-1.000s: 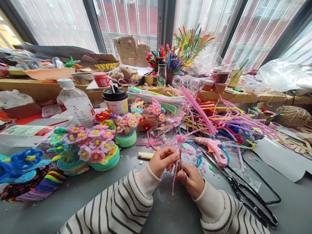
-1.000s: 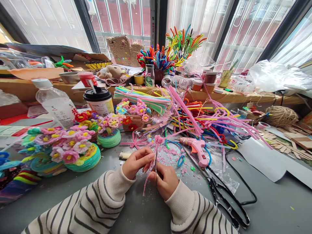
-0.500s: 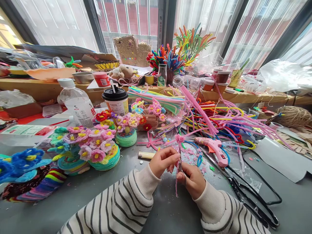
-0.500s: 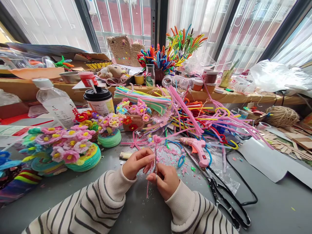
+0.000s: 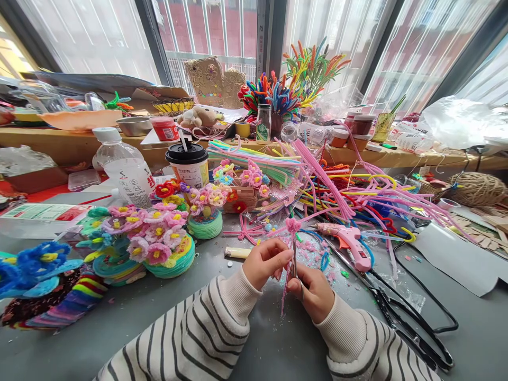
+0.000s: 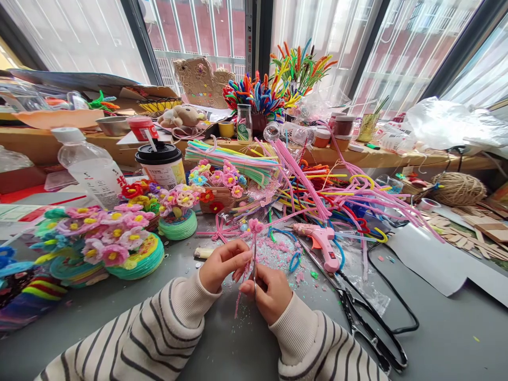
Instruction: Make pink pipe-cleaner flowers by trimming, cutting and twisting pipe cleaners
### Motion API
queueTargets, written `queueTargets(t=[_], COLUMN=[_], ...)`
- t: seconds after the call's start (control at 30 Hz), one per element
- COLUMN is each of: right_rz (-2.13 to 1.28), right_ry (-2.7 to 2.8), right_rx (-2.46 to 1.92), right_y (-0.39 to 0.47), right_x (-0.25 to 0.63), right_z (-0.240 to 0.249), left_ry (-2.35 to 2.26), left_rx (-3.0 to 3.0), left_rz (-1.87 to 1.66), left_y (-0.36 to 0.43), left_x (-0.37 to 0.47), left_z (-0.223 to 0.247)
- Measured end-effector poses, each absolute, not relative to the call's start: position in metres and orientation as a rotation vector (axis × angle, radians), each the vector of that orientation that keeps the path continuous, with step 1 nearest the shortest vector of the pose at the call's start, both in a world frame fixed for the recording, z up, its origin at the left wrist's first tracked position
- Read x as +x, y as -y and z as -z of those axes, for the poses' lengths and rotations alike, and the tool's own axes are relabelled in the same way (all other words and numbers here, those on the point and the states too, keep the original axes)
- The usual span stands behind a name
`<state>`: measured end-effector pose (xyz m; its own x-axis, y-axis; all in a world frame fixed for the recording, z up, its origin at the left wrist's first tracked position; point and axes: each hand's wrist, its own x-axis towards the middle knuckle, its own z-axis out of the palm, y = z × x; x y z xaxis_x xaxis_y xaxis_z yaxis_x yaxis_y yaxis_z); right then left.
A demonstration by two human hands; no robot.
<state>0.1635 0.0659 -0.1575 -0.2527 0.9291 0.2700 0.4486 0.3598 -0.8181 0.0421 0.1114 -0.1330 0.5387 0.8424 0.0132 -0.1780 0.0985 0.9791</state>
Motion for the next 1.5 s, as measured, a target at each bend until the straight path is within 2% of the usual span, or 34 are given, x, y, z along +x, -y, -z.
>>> queueTargets(t=[0.43,0.73,1.2,1.5], right_rz=[-0.707,-0.794,-0.666,-0.749], right_ry=[1.818,1.853,1.798,1.78], right_rx=[-1.37,-1.209,-1.38,-1.341], right_y=[-0.0657,-0.0659,-0.0675,-0.0668], right_x=[0.1661,0.1645,0.1662,0.1641], right_z=[0.1567,0.1572,0.1613,0.1568], left_ry=[-0.655,-0.647,-0.691,-0.686], left_rx=[1.292,1.291,1.295,1.225], left_rz=[-0.829,-0.817,-0.831,-0.853], left_y=[-0.1103,-0.1097,-0.1113,-0.1116], left_x=[0.0413,0.0408,0.0423,0.0418], left_z=[0.1334,0.1338,0.1339,0.1342])
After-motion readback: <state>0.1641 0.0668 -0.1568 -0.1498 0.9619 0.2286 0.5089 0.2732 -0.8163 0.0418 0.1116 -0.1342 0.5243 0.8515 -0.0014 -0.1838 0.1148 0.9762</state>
